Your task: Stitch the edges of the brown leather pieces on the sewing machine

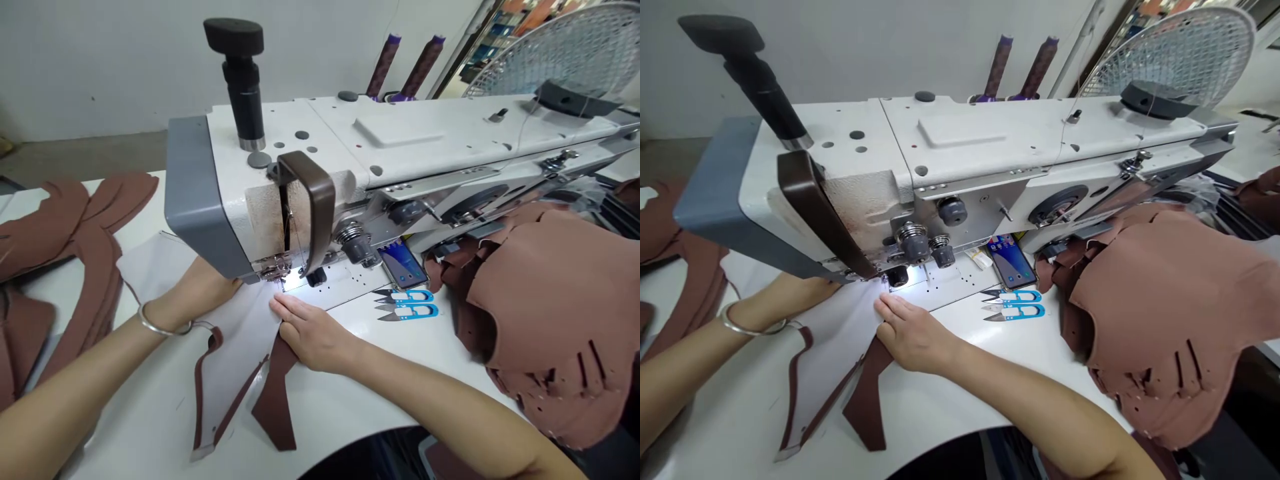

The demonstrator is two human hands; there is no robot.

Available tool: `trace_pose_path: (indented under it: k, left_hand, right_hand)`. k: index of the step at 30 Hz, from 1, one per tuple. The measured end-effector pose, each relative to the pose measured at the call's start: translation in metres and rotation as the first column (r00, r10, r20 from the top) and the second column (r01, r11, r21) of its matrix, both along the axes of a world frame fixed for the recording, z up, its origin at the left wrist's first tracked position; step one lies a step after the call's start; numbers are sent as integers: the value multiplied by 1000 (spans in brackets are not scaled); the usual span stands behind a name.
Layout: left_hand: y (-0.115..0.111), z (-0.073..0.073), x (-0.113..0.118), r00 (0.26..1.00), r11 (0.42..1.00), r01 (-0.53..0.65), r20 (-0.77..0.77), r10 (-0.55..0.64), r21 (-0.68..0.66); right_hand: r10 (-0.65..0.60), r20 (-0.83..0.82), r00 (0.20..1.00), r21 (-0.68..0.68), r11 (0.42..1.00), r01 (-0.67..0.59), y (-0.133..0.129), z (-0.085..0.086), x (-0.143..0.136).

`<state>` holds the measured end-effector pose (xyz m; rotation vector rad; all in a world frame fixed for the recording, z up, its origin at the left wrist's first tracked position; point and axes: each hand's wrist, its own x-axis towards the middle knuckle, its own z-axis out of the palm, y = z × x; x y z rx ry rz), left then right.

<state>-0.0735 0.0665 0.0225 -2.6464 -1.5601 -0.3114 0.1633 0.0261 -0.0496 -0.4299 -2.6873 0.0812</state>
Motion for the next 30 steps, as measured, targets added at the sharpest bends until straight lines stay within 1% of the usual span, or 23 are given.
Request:
trace_pose_path:
  k: [2, 5, 6, 8, 10, 12, 16, 18, 22, 25, 27, 28, 29, 30]
  left_hand:
    - [-15, -6, 3, 996, 998, 54, -71, -53, 9]
    - [-33, -15, 10, 982, 983, 155, -126, -142, 101]
    - [-36, -18, 13, 978, 976, 171, -142, -152, 132]
    - [-42, -22, 19, 973, 971, 172, -181, -141, 167]
    - [-49, -26, 23, 968, 971, 165, -216, -127, 171]
    - [-60, -28, 27, 969, 970, 157, -219, -115, 187]
    - [-88, -26, 33, 965, 965, 134, -251, -75, 227]
    - [-97, -24, 38, 961, 963, 133, -267, -68, 235]
    - [-102, -22, 51, 973, 949, 133, -221, -70, 287]
    - [-102, -26, 50, 987, 945, 114, -139, -74, 307]
    - [-99, -27, 39, 996, 958, 82, -45, -72, 275]
    - [-95, -27, 30, 998, 971, 55, -5, -55, 233]
    - [-87, -25, 20, 1000, 984, 3, 19, -7, 178]
    - [-77, -23, 10, 998, 990, -70, 15, 68, 119]
  right_hand:
    - [-3, 4, 1000, -15, 1000, 4, 0, -1, 0]
    - [-8, 16, 1000, -24, 1000, 9, -1, -2, -1]
    - [-9, 18, 1000, -23, 1000, 10, -1, -2, -1]
    - [-9, 17, 1000, -19, 1000, 9, -1, -2, -1]
    - [-8, 12, 1000, -20, 1000, 9, -1, -2, -1]
    - [-6, 5, 1000, -23, 1000, 6, 0, -2, -1]
    - [3, -12, 1000, -23, 1000, -4, 1, -3, -1]
    - [-2, -20, 1000, -28, 1000, 1, 1, -3, -1]
    - [13, -46, 999, -48, 999, -16, 1, -2, -2]
    - [28, -52, 998, -64, 997, -31, 2, 0, -1]
    - [31, -32, 999, -67, 997, -33, 3, 0, 0]
    - [29, -18, 999, -66, 997, -30, 3, 0, 1]
    - [28, -8, 1000, -64, 998, -28, 3, 0, 1]
    - [24, -1, 1000, -61, 998, -24, 3, 0, 1]
